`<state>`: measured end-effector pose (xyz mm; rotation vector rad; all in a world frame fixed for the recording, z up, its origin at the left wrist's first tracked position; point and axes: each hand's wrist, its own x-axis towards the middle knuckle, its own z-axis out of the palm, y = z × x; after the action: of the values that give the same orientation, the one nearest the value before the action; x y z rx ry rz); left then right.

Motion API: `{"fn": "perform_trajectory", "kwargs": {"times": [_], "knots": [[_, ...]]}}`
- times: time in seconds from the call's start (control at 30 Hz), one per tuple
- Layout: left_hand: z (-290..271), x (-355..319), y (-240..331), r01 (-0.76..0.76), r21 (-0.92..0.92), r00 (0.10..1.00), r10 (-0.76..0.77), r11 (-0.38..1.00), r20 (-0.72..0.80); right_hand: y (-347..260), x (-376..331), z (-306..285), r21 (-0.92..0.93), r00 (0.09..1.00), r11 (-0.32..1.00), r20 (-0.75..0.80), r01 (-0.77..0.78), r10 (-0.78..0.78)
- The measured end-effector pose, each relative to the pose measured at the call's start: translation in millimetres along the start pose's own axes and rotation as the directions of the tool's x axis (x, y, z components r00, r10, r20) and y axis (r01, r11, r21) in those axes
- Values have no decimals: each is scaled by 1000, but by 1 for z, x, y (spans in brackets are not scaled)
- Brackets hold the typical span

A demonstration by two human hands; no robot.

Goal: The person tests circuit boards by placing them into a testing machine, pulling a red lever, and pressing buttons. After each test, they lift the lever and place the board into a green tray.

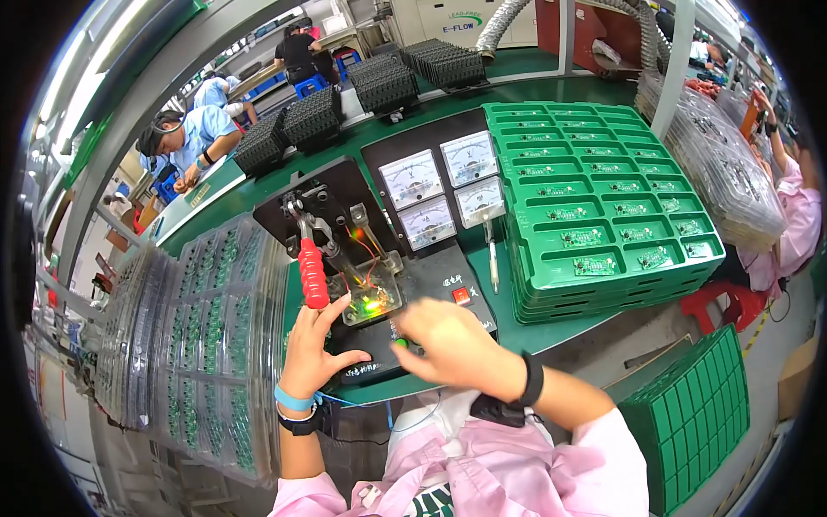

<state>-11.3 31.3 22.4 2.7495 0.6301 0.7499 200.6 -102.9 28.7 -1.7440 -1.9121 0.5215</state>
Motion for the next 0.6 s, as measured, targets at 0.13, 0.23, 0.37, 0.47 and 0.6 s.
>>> {"fn": "perform_trajectory", "kwargs": {"times": [0.13, 0.23, 0.37, 0.47, 0.6], "knots": [[-8, -4, 13, 13, 3, 993, -12, 1000, -114, -48, 103, -71, -275, 344, 706, -723, 653, -600], [-16, -9, 17, 73, 50, 975, -60, 996, -214, -71, 154, -101, -35, 365, 818, -883, 574, -294], [-25, -46, -15, 252, 177, 954, -214, 951, -210, -54, 154, -81, 70, 401, 901, -908, 427, -120], [-29, -73, -34, 349, 232, 933, -312, 908, -182, -25, 94, -38, 166, 473, 922, -881, 350, -21], [-27, -75, -37, 348, 222, 936, -323, 911, -139, 9, 40, 3, 456, 927, 889, -349, 39, 138]]}}
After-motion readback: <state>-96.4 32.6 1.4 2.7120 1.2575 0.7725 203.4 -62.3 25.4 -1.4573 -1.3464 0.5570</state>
